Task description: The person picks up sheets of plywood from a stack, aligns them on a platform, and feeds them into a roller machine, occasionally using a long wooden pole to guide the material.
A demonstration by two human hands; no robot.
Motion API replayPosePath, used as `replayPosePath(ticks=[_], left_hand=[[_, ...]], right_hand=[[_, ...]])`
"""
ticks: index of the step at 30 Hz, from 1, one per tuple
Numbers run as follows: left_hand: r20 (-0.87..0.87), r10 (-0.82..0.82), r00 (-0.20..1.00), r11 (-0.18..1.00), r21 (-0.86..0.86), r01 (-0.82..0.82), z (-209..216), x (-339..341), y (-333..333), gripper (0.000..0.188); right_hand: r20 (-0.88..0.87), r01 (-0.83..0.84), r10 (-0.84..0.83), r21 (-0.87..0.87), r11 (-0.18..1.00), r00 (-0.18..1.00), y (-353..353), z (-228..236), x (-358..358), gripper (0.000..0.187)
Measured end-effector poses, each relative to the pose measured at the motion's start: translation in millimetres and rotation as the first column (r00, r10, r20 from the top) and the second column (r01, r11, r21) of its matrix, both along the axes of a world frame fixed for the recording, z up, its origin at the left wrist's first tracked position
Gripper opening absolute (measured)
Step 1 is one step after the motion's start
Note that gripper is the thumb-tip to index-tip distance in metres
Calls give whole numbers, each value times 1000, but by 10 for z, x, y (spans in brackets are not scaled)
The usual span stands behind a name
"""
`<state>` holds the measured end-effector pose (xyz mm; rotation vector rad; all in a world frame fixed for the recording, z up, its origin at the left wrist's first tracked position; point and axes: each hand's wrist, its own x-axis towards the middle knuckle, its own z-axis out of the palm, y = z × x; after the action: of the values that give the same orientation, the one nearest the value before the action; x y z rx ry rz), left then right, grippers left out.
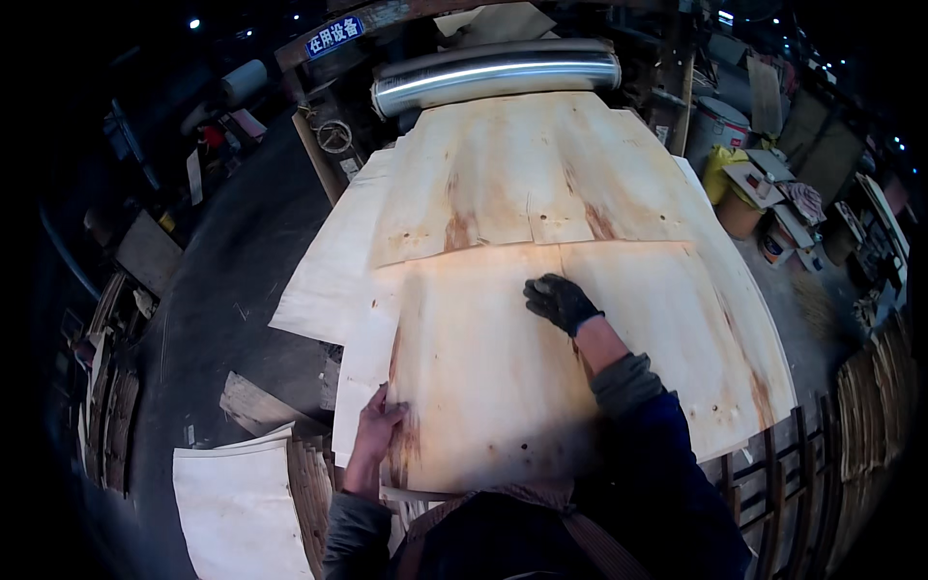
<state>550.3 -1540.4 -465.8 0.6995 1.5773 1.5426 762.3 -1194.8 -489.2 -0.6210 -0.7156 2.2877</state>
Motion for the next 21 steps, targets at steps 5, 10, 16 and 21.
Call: replayPosePath(ticks=[5,10,16,21], left_hand=[[102,-33,994,997,66,26,285,-13,-3,50],[228,55,972,993,88,-77,442,-117,76,48],[213,67,975,989,115,-93,419,-535,529,44],[279,42,959,994,84,-68,558,-577,500,42]], right_hand=[[-5,58,-58,23,998,998,-224,-81,478,16],[-25,71,-70,35,997,997,-272,-90,571,18],[-34,78,-77,24,997,996,-303,48,514,25],[-17,63,-63,30,998,998,-1005,292,830,29]])
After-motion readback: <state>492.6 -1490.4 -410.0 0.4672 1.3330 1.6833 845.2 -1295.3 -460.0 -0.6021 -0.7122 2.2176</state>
